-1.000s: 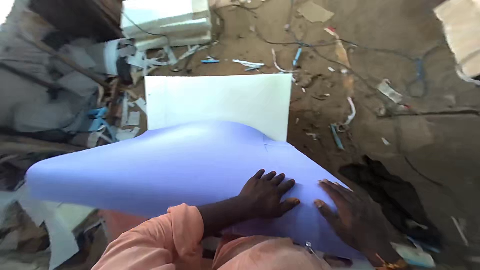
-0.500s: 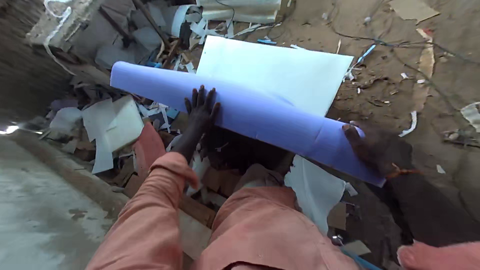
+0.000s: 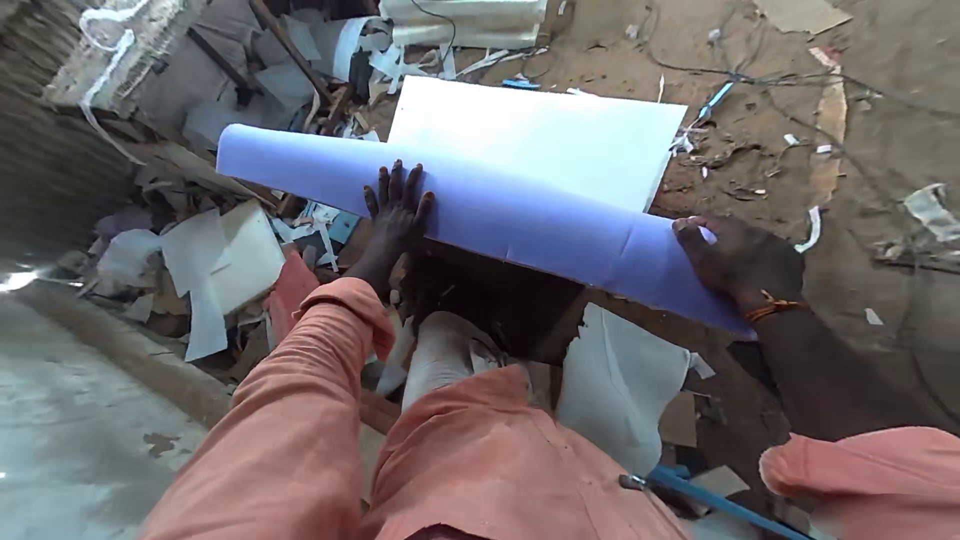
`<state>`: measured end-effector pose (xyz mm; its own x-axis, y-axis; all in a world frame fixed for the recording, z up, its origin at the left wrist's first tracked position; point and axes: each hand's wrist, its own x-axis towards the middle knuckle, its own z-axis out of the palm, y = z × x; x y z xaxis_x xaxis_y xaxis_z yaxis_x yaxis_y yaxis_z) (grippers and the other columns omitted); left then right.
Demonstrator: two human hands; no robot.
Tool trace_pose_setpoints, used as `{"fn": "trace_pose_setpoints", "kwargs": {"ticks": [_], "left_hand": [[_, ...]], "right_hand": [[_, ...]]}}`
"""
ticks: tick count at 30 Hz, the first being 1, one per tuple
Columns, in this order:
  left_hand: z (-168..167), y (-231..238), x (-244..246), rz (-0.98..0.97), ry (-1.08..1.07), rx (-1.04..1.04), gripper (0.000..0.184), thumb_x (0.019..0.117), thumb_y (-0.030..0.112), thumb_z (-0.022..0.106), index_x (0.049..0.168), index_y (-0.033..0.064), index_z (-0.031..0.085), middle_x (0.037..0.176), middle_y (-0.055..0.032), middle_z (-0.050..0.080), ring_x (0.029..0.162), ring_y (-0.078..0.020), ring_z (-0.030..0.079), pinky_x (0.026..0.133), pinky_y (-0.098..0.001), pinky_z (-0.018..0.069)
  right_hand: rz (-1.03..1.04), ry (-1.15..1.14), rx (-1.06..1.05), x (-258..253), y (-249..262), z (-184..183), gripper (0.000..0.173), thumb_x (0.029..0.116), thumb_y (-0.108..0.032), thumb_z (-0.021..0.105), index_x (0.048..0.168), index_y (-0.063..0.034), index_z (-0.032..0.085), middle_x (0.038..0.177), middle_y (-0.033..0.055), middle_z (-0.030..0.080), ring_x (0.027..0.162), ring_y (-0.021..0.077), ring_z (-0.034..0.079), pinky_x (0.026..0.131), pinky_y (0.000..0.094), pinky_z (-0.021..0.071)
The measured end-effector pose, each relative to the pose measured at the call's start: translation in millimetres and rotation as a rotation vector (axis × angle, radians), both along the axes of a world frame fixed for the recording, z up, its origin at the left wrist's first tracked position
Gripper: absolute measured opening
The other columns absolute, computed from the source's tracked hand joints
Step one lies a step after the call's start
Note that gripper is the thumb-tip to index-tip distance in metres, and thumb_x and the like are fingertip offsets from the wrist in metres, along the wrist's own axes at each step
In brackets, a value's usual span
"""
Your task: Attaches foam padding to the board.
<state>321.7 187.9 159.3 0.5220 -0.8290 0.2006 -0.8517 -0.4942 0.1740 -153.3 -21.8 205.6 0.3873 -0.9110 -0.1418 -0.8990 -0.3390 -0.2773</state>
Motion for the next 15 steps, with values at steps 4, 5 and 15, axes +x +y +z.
{"fn": "trace_pose_setpoints", "kwargs": {"ticks": [4, 5, 15], "left_hand": [[0, -10, 5, -0.006, 0.013, 0.000, 0.063, 0.1040, 0.067, 0.020, 0.162, 0.0426, 0.024, 0.174, 0.0007, 0.011, 0.160, -0.0298, 0.001, 0.121, -0.0695, -0.0036], [2, -14, 6, -0.008, 0.019, -0.002, 0.064, 0.1040, 0.067, 0.019, 0.163, 0.0424, 0.024, 0.174, 0.0010, 0.010, 0.160, -0.0294, 0.000, 0.121, -0.0691, -0.0052], [23, -12, 13, -0.212, 0.019, 0.071, 0.073, 0.1028, 0.070, 0.020, 0.166, 0.0325, 0.018, 0.174, -0.0047, 0.007, 0.160, -0.0336, 0.001, 0.120, -0.0722, -0.0005]], "right_hand": [[-0.030, 0.004, -0.042, 6, -5, 4, 0.079, 0.0954, -0.081, 0.024, 0.137, -0.0268, 0.064, 0.125, 0.0234, 0.069, 0.113, 0.0518, 0.064, 0.082, 0.0777, 0.0453], [-0.037, -0.005, -0.048, 9, -6, 6, 0.079, 0.0959, -0.080, 0.024, 0.137, -0.0258, 0.064, 0.125, 0.0242, 0.068, 0.113, 0.0526, 0.064, 0.082, 0.0782, 0.0446], [-0.109, -0.004, -0.121, 19, -16, 2, 0.067, 0.0990, -0.074, 0.030, 0.134, -0.0305, 0.067, 0.122, 0.0201, 0.071, 0.111, 0.0469, 0.067, 0.084, 0.0745, 0.0479]]}}
